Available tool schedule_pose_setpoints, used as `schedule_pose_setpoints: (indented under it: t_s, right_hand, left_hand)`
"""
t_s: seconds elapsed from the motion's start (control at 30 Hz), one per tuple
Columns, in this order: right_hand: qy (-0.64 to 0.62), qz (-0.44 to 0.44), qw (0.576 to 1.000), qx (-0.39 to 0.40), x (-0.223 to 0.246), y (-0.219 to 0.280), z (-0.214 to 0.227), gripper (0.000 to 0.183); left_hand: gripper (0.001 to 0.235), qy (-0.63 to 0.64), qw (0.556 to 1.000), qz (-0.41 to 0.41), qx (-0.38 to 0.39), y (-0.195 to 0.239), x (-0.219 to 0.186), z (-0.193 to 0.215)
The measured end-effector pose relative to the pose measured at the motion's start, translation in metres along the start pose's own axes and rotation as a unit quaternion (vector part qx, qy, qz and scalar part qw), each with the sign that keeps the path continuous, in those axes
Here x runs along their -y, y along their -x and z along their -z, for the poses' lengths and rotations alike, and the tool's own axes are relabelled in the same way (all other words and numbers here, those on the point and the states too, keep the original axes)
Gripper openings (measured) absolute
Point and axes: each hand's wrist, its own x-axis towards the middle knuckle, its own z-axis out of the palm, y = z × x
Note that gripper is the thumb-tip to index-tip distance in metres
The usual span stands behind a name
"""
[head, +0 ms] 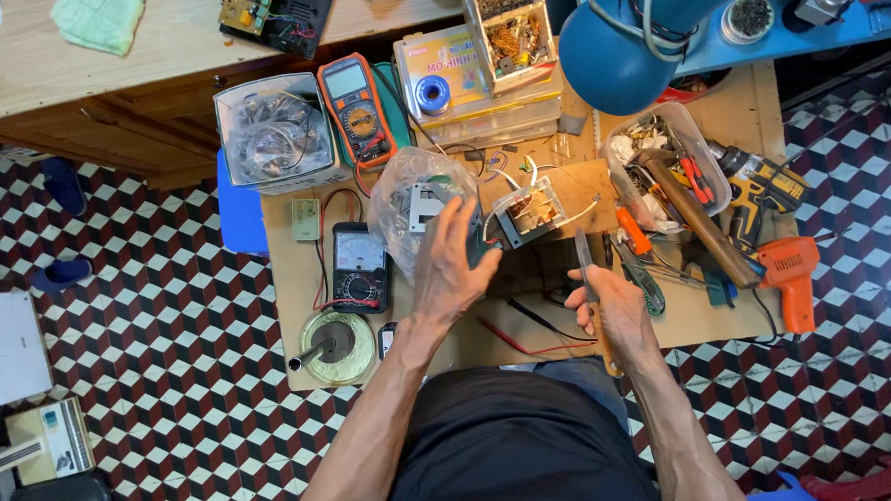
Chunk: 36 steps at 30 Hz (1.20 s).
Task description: The person uses a knife to scrape and clean the copper windings and contacts of a small electrical component, likely a motor or transformer, on a cluttered workbench. They repeatedly scrape different areas of the component and place it into a plastic bag at the end.
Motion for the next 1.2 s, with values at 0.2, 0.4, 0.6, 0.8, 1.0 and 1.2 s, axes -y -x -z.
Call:
schedule_pose_setpoints:
  t_s: [0.2, 0.4, 0.6, 0.8, 1.0, 1.2]
  right_hand:
    - [-0.037, -0.013, 0.999, -0.003, 0.002, -0.017, -0.008, 0.041]
    - [-0.051, 0.006, 0.999, 0.005, 0.002, -0.027, -0.010, 0.039]
    - [-0.049, 0.026, 0.998, -0.018, 0.007, -0.027, -0.018, 0.038]
    - [-0.063, 0.051, 0.996, -0.041, 0.017, -0.032, -0.035, 0.025]
    - [-0.049, 0.079, 0.993, -0.075, 0.009, -0.041, -0.043, 0.019]
    - [-0.057, 0.091, 0.991, -0.080, 0.003, -0.048, -0.041, 0.016]
  left_hand:
    - [0.089, -0.036, 0.995, -0.057, 0.068, -0.044, -0.013, -0.019]
    - [0.077, 0.032, 0.992, 0.118, 0.033, -0.021, -0.031, -0.042]
    - [0.058, 0.374, 0.893, 0.246, 0.055, -0.010, -0.006, -0.058]
    - [0.038, 0.360, 0.871, 0.325, 0.079, -0.014, 0.025, -0.064]
    - [0.034, 0.374, 0.868, 0.308, 0.110, -0.019, 0.022, -0.062]
    - [0.033, 0.399, 0.847, 0.340, 0.091, -0.022, 0.018, -0.062]
